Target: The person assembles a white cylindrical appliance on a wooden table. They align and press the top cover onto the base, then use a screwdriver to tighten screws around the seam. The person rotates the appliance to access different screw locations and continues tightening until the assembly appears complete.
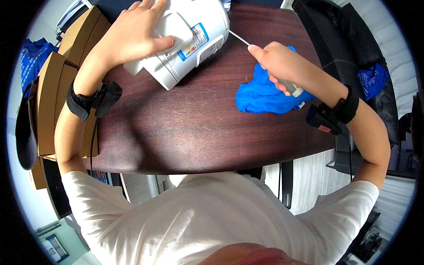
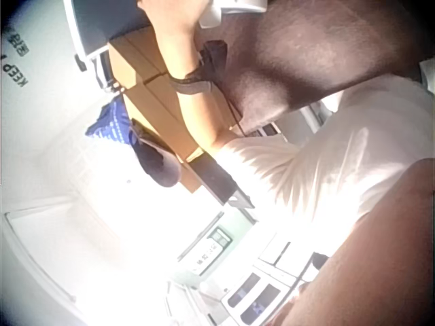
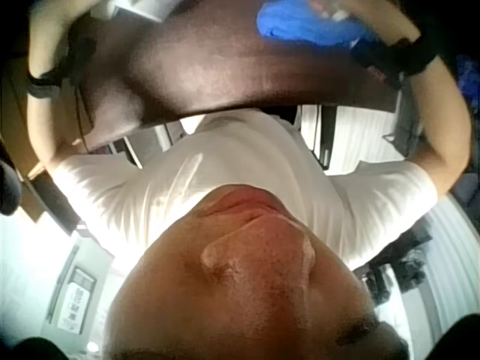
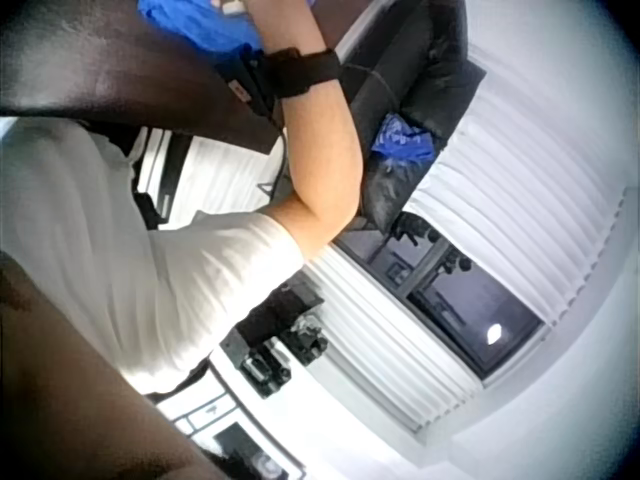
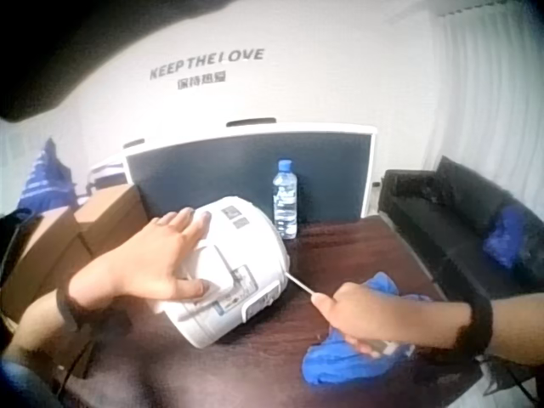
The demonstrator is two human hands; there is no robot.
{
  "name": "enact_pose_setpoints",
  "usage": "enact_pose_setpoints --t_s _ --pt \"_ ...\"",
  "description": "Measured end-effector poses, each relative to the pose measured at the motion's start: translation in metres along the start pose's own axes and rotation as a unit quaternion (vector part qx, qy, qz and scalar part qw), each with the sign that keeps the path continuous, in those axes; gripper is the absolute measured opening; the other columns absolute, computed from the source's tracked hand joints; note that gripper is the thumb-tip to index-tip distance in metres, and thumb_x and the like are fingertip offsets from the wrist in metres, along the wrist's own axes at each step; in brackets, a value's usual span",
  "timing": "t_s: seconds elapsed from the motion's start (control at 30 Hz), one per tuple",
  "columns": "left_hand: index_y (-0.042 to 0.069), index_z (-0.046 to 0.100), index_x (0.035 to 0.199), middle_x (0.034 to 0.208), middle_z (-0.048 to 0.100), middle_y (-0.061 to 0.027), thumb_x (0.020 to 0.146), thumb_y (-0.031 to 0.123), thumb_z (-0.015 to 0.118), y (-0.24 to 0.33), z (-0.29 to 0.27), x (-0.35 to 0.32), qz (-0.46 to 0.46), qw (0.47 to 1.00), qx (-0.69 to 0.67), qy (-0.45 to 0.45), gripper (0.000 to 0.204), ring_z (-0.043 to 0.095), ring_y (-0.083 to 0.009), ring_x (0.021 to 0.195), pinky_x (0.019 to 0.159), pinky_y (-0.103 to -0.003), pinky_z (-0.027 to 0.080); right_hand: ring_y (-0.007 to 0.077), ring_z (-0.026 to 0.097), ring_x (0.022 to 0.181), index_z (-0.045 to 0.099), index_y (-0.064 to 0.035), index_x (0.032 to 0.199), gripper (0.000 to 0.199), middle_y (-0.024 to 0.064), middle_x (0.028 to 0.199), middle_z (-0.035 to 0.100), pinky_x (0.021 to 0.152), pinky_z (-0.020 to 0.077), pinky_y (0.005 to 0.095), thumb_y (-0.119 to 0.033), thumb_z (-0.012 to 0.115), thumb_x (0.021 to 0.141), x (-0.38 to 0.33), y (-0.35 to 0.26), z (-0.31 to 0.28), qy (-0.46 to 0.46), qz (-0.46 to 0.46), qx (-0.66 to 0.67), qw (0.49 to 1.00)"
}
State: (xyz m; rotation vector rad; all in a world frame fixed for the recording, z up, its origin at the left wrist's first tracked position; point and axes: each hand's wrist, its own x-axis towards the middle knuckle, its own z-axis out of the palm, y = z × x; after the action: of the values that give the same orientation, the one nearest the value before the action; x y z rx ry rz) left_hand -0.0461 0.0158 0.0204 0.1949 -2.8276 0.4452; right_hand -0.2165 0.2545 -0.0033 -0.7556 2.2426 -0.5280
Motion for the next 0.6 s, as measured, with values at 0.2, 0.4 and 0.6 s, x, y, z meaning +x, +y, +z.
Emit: enact_pose_setpoints --t_s 0.2,0.4,0.6 --pt "-0.004 0.027 0.146 0.139 0.037 -0.0376 0.072 0.035 0.064 0.002 -0.002 0.002 0.002 1.000 -0.012 -0.001 0.092 0.040 -0.0482 0.129 0.111 -0.045 0.031 0.0197 0.052 0.032 0.047 0.0023 0.065 0.062 0.0105 0.046 0.049 0.029 0.0444 0.0355 -0.047 0.038 0.100 -0.003 -0.001 0.000 0.025 0.001 -0.023 0.999" --pt "-0.005 0.027 0.146 0.138 0.038 -0.0373 0.072 0.036 0.063 -0.002 0.002 0.000 -0.004 1.000 -0.007 0.003 0.093 0.042 -0.0483 0.127 0.110 -0.045 0.034 0.0210 0.053 0.033 0.049 0.0041 0.061 0.064 0.0109 0.046 0.049 0.030 0.0455 0.0367 -0.046 0.039 0.100 0.001 -0.009 0.004 0.053 0.015 -0.042 0.998" --pt "-0.004 0.027 0.146 0.139 0.037 -0.0371 0.070 0.037 0.064 -0.006 0.000 0.002 -0.002 1.000 -0.018 -0.002 0.094 0.043 -0.0480 0.127 0.110 -0.045 0.033 0.0221 0.057 0.036 0.053 0.0033 0.060 0.065 0.0123 0.049 0.053 0.032 0.0472 0.0366 -0.046 0.039 0.100 0.007 -0.002 0.007 0.112 -0.068 -0.106 0.986"
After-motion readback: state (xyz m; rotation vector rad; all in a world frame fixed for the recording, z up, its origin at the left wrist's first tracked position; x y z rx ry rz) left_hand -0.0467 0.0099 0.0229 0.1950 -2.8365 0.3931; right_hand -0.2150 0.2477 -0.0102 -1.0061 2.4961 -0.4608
